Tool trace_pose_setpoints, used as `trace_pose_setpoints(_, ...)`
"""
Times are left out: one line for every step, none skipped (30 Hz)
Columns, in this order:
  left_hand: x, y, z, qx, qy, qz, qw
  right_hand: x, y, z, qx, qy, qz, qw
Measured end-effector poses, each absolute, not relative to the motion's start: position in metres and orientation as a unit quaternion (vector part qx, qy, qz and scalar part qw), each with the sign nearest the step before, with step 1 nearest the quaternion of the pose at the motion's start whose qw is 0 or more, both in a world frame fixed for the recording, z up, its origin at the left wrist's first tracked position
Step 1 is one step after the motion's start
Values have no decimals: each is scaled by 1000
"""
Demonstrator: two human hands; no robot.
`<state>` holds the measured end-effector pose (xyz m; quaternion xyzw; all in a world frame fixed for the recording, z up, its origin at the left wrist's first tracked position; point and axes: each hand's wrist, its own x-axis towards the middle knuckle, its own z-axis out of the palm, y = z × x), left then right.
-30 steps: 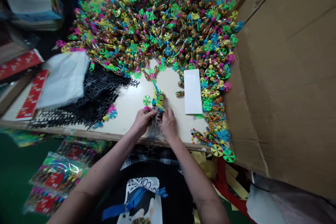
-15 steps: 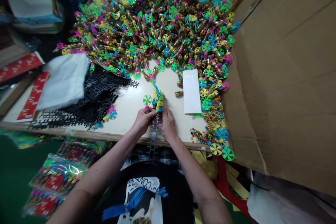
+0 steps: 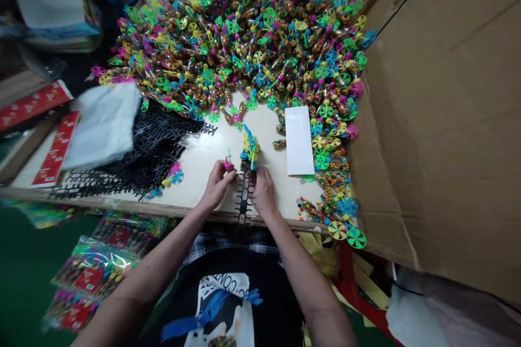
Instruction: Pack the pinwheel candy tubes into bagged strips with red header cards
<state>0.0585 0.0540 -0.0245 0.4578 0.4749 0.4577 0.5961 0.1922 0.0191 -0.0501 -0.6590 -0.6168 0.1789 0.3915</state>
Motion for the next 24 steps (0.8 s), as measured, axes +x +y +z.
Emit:
trace_pose_setpoints(60,54,-27,457,477,465,589,191,19,-50,-661,-618,182,386)
trace_pose_setpoints(62,53,-30,455,477,473,585,191,19,-50,-662,-619,185,380)
trace_pose_setpoints(63,53,-32,451,475,479,585,190,19,-50,-662,-621,188,375)
trace_pose_setpoints(65,53,-33,447,470,485,586,190,19,-51,-661,-624,192,370)
trace_pose_setpoints(66,53,-35,445,464,491,588,190,19,-51,-658,-628,195,367)
trace_pose_setpoints(68,53,-36,445,459,495,589,190,19,-52,-654,-633,197,365)
trace_pose_setpoints(69,53,-37,445,455,499,588,191,19,-53,-651,-637,197,363)
trace_pose_setpoints(69,53,-39,445,453,501,588,191,19,-54,-649,-641,195,360)
trace_pose_setpoints(70,52,-40,444,452,503,587,191,19,-54,-648,-646,191,355)
trace_pose_setpoints(70,52,-41,442,451,506,587,192,19,-55,-648,-650,186,349)
trace_pose_setpoints(70,52,-42,439,451,510,587,192,19,-55,-648,-656,180,342)
trace_pose_setpoints(71,51,-42,435,452,513,586,192,18,-55,-647,-662,175,335)
trace_pose_setpoints(71,51,-43,433,452,516,585,191,18,-55,-646,-667,170,329)
trace_pose_setpoints(72,50,-43,431,452,518,584,191,18,-54,-646,-672,165,323)
trace_pose_setpoints(72,50,-43,430,453,519,584,191,18,-54,-644,-677,162,318)
trace_pose_setpoints(72,49,-43,429,453,519,584,191,19,-52,-641,-682,160,313)
trace_pose_setpoints(72,49,-43,429,454,518,584,192,19,-51,-637,-688,161,310)
trace_pose_setpoints(72,48,-42,430,456,516,584,193,19,-49,-631,-693,165,306)
trace_pose_setpoints(71,48,-41,433,458,513,582,194,20,-47,-625,-698,172,304)
trace_pose_setpoints(70,48,-41,439,462,508,580,196,19,-45,-618,-701,184,303)
trace_pose_setpoints(69,48,-40,446,465,503,576,199,19,-43,-613,-700,200,306)
trace_pose_setpoints(67,48,-40,453,466,499,573,203,18,-42,-610,-694,221,312)
trace_pose_setpoints(65,49,-39,460,467,496,569,208,18,-40,-606,-685,246,321)
trace_pose_setpoints(63,49,-39,467,466,493,567,214,18,-39,-604,-673,270,331)
